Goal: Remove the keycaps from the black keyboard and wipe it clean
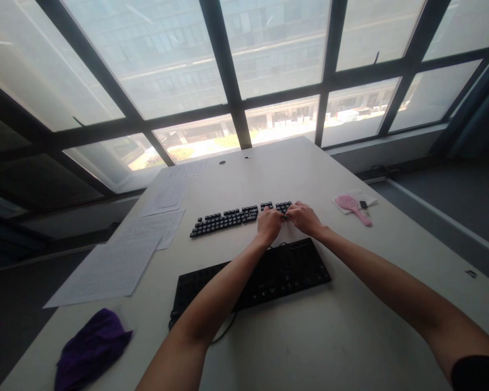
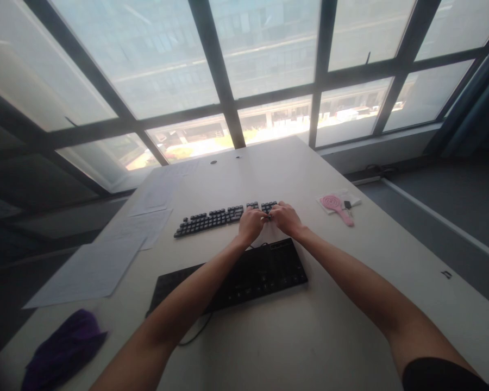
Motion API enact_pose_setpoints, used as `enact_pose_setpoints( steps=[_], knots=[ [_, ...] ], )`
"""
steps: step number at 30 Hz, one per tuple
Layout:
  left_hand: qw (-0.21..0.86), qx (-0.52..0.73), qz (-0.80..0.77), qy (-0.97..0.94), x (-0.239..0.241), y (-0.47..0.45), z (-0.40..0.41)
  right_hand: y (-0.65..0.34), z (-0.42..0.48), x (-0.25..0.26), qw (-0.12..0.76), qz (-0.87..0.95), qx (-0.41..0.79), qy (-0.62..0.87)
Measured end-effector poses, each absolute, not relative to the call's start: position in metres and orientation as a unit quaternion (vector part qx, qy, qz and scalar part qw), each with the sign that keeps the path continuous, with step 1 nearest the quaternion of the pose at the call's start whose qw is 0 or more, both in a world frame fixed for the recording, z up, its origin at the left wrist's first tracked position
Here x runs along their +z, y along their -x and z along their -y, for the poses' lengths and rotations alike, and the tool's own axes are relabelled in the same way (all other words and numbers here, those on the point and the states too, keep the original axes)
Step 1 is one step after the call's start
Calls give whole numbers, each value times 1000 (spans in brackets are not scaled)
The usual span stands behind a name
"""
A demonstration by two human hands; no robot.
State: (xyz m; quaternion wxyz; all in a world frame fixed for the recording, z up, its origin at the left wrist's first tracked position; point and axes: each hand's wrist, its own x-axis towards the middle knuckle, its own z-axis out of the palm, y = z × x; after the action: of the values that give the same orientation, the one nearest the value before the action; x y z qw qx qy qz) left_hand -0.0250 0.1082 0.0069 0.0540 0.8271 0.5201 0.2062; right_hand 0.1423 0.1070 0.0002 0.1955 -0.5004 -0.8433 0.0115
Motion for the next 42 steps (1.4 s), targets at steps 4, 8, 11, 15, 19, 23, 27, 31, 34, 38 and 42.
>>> enact_pose_setpoints(
  steps=[4,8,11,15,19,23,27,31,34,38,42],
  knots=[
    [61,208,-523,-825,3,27,-109,-141,-113,-4,198,855,18,478],
    [71,219,-532,-815,6,28,-107,-139,-118,-7,214,854,26,474],
    [80,232,-543,-803,13,32,-96,-138,-117,-4,232,851,34,470],
    [111,256,-541,-793,26,38,-54,-144,-95,8,265,844,44,465],
    [214,297,-494,-788,30,40,4,-162,-43,17,324,839,100,426],
    [267,306,-477,-780,20,36,42,-181,15,15,358,832,210,369],
    [263,310,-471,-783,9,35,51,-186,45,9,337,841,228,357],
    [259,317,-467,-784,6,36,52,-183,47,6,320,854,220,347],
    [251,318,-466,-787,5,36,54,-182,46,7,305,861,215,347],
    [235,317,-457,-797,4,34,56,-185,46,10,291,869,204,345],
    [204,316,-442,-814,7,33,59,-185,47,10,287,874,192,343]
  ],
)
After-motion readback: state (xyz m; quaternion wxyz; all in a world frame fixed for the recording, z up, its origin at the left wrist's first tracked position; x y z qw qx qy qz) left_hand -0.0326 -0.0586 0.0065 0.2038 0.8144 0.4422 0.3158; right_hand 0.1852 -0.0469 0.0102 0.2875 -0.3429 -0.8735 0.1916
